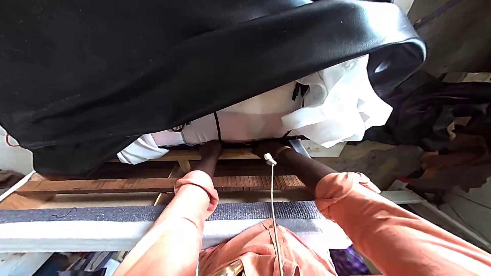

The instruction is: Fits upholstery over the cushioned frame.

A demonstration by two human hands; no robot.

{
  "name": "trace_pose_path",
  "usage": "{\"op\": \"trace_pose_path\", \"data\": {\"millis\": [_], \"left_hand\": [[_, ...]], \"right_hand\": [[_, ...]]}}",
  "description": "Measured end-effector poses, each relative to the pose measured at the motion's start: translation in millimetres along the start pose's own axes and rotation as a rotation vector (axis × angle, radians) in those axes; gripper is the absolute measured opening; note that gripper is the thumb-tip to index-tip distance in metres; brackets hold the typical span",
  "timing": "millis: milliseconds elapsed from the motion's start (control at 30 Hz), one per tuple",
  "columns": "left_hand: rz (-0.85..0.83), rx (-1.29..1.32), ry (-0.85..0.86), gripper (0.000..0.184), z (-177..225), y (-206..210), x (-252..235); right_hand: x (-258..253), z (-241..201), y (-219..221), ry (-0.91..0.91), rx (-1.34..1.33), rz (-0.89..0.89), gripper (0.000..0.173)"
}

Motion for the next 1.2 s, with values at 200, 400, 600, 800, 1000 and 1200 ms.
{"op": "trace_pose_path", "data": {"millis": [200,400,600,800,1000,1200], "left_hand": [[0.223,0.073,0.008,0.042,-13.9,1.0,22.6],[0.106,0.189,0.188,0.080,-49.1,-38.2,61.0],[-0.107,0.103,0.304,0.059,-27.9,-137.1,87.1],[0.610,0.358,0.490,0.083,34.6,-238.9,126.2],[0.973,0.124,0.449,0.136,83.4,-294.7,110.2],[1.172,0.299,0.303,0.078,104.5,-306.4,103.2]], "right_hand": [[56.0,30.7,-5.2,-0.174,-0.034,0.121,0.059],[121.4,26.4,-63.2,-0.236,-0.334,0.529,0.040],[190.0,2.3,-155.2,-0.031,-0.374,1.344,0.061],[224.9,-13.4,-204.7,0.044,-0.225,1.519,0.059],[177.9,-65.1,-105.3,-0.112,0.061,1.321,0.058],[151.8,-48.6,-101.9,0.161,-0.316,0.787,0.058]]}}
Point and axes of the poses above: each hand's wrist, its own x-axis away from the middle knuckle, its own y-axis out of the palm, z = x × y, the point moved 3 cm from there along -x, towards the middle knuckle, and after that the axes turned 2 degrees about -x, right-handed, at the moved point
